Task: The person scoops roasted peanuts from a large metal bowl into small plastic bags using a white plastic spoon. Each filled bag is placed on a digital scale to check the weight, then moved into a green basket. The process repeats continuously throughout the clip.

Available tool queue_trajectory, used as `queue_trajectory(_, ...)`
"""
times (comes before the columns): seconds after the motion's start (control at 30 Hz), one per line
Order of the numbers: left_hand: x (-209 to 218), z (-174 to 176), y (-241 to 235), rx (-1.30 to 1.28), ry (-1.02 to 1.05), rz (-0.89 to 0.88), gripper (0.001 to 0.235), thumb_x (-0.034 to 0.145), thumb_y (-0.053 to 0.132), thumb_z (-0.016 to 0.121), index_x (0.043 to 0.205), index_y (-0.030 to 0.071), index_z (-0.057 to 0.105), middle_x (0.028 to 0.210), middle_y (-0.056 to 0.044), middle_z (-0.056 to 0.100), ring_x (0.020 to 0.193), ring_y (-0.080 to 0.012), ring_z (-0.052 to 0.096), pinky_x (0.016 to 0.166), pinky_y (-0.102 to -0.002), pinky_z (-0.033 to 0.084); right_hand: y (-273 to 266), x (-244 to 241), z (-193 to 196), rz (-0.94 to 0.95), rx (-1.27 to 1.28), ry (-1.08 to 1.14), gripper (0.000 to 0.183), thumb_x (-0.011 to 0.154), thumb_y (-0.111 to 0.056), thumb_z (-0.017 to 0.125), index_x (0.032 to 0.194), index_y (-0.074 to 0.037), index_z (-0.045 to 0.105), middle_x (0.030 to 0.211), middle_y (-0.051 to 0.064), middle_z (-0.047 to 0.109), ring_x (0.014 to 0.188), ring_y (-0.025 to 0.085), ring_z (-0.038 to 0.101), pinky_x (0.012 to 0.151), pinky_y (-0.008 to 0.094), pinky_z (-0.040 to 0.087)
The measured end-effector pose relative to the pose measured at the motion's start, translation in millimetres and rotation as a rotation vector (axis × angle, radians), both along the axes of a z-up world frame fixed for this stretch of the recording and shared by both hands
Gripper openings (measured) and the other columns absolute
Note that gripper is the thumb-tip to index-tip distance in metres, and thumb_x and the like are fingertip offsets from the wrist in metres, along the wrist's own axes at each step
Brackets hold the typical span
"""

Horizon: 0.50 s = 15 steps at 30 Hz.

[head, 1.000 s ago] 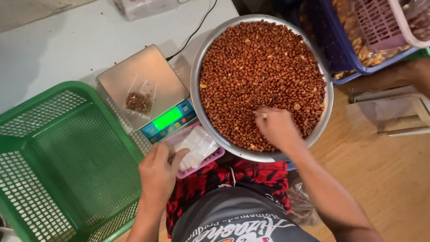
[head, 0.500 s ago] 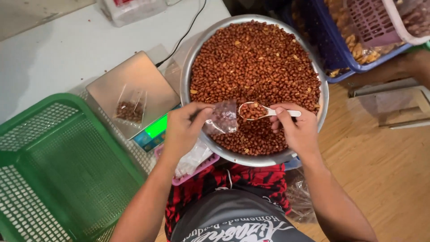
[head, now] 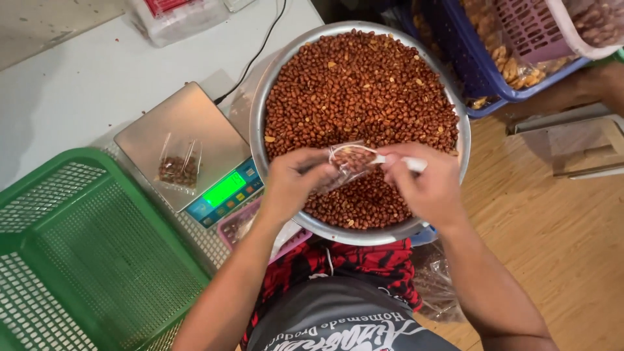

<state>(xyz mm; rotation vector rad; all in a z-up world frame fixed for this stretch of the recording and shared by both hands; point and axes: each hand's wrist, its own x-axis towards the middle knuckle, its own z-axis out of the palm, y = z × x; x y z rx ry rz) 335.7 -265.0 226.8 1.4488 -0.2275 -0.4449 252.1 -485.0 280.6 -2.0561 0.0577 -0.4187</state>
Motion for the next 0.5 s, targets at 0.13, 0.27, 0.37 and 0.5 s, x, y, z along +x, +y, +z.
queue_trajectory(0.13,0,1,-2,-0.022,-0.088,-0.206,0.053,0.080,0.011,0.087,0.127,-0.004,0.068,0.112,-0.024,0.076,0.104,-0.0371,0.074,0.087,-0.047,0.062,22,9,35,0.387,-0.568,-0.402,0.015,0.100,0.001,0.062,0.106,0.002,0.077,0.100,0.022,0.072,0.079,0.039,0.071,0.069,0.048,0.061)
queue_trajectory(0.27,-5,-33,-4,-0.159,0.062,-0.209,0.057,0.077,0.004,0.086,0.129,-0.004,0.066,0.113,-0.019,0.074,0.101,-0.0246,0.071,0.085,-0.044,0.065,6,-13,17,0.399,-0.429,-0.446,0.020,0.097,-0.003,0.066,0.110,0.000,0.081,0.108,0.024,0.072,0.087,0.040,0.069,0.079,0.052,0.058)
queue_trajectory(0.37,-9,-26,31,-0.379,0.267,-0.186,0.042,0.093,0.021,0.073,0.129,0.003,0.064,0.111,-0.013,0.075,0.095,-0.0187,0.073,0.076,-0.035,0.067,-2,-29,3,0.150,-0.454,-0.446,0.030,0.087,0.022,0.061,0.107,0.006,0.075,0.103,0.019,0.075,0.094,0.031,0.068,0.089,0.041,0.059)
queue_trajectory(0.5,33,-51,117,0.409,-0.481,0.225,0.016,0.096,0.025,0.061,0.096,0.013,0.071,0.110,-0.004,0.067,0.096,-0.0209,0.055,0.086,-0.039,0.042,1,-32,-17,-0.007,-0.383,-0.343,0.018,0.118,0.003,0.062,0.119,0.019,0.071,0.106,0.033,0.069,0.091,0.040,0.069,0.090,0.046,0.055)
